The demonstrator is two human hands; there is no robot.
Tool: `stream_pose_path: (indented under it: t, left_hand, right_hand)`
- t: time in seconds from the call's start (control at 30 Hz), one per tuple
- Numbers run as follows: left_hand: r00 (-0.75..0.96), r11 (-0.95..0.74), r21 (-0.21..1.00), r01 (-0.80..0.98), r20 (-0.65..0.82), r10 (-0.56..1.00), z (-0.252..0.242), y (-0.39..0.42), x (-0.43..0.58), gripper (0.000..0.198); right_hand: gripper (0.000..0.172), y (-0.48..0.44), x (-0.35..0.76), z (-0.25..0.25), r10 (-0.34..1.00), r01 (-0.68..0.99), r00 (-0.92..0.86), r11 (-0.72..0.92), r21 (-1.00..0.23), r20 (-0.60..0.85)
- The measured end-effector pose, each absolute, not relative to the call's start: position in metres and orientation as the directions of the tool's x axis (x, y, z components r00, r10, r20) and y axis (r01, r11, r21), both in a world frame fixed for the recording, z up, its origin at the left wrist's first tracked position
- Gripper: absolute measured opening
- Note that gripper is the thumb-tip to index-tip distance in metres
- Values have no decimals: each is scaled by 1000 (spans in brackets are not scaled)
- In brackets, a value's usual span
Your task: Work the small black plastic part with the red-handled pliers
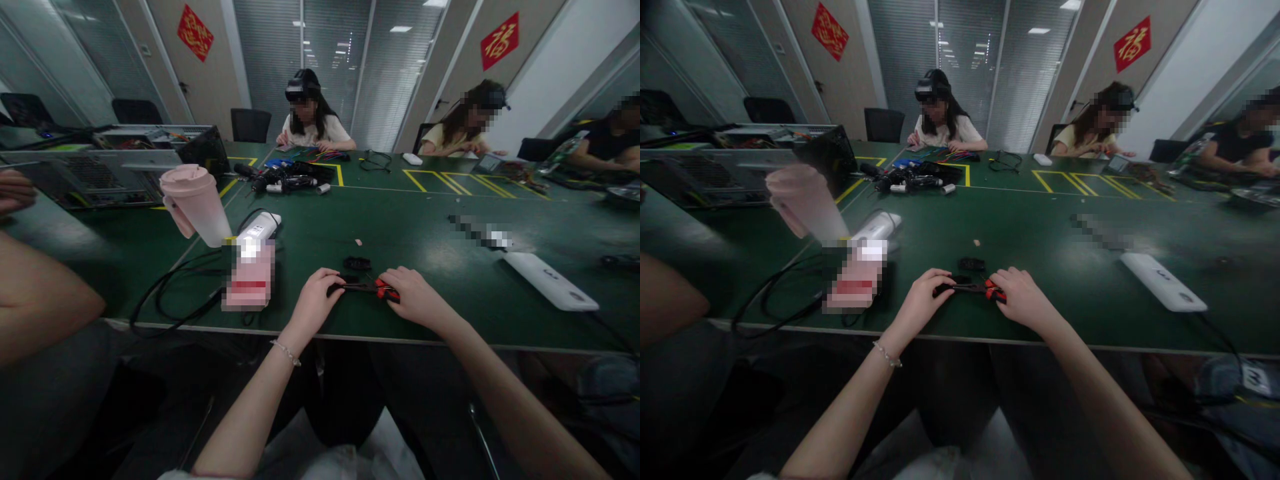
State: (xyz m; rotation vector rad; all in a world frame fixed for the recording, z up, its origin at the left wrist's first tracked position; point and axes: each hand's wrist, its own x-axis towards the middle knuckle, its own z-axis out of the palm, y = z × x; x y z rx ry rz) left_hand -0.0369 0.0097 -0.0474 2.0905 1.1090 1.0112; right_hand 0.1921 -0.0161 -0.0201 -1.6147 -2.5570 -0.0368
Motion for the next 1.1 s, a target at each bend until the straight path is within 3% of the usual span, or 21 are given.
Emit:
stream_pose_path:
  t: [0.27,0.8,1.1]
  left_hand:
    - [376,-505,740,444,357,855,-47,10,-36,13]
    - [379,-523,728,443,377,845,-50,10,-37,14]
    - [367,-492,736,465,346,863,-45,7,-37,32]
  right_hand:
    - [22,-18,192,-21,900,906,-418,423,-16,125]
    - [20,-20,185,-19,909,916,-393,373,152,137]
    - [18,-23,184,-20,910,919,-379,348,187,166]
